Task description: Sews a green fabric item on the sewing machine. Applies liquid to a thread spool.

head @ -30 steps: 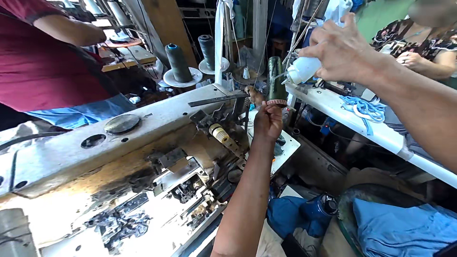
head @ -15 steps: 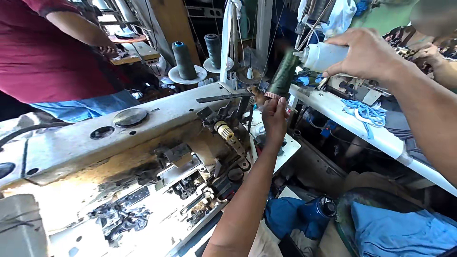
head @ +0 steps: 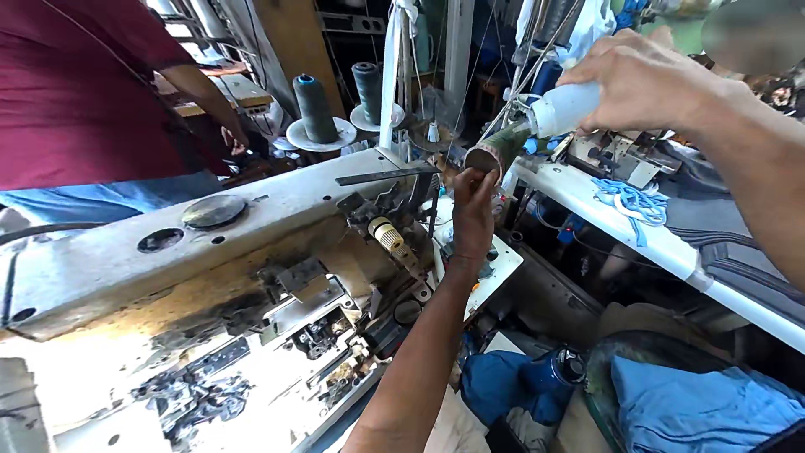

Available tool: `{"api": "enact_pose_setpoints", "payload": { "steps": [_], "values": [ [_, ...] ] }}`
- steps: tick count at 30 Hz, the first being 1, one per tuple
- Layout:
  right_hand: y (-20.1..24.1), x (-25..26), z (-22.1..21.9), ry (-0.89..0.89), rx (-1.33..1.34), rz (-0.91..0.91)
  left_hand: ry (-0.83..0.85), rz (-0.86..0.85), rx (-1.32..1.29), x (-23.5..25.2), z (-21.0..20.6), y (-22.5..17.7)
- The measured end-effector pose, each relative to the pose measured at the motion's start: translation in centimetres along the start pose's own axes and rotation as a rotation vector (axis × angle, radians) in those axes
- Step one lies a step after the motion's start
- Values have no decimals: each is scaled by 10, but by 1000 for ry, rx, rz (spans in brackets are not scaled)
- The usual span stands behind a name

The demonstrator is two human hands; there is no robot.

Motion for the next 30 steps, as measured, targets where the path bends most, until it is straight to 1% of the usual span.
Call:
{"api": "enact_pose_setpoints", "payload": {
  "steps": [2, 6, 10, 13, 16, 19, 24, 30],
  "values": [
    [12, 2, 5, 10, -36, 42, 11, -16, -29, 1, -1, 1],
    [33, 0, 15, 25, -75, 106, 66, -64, 29, 3, -5, 0],
    [42, 1, 17, 35, -120, 132, 73, -124, 63, 3, -1, 0],
    [38, 3, 14, 15, -171, 141, 77, -164, 75, 3, 2, 2],
    [27, 7, 11, -3, -212, 116, 93, -159, 44, 2, 4, 5],
    [17, 8, 8, -6, -230, 85, 96, -199, 53, 0, 8, 2],
    [3, 16, 3, -30, -278, 65, 95, -219, 81, -3, 7, 0],
    [3, 18, 3, -22, -303, 66, 137, -255, 85, -7, 3, -5]
  ]
}}
Point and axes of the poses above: each hand's wrist, its own x-axis towards the middle knuckle, its own z-axis out of the back of the hand, y = z × x, the point moved 9 cm from there along x, towards the middle knuckle, and after that the axes turned 5 degrees about x, right-handed, at the moved point
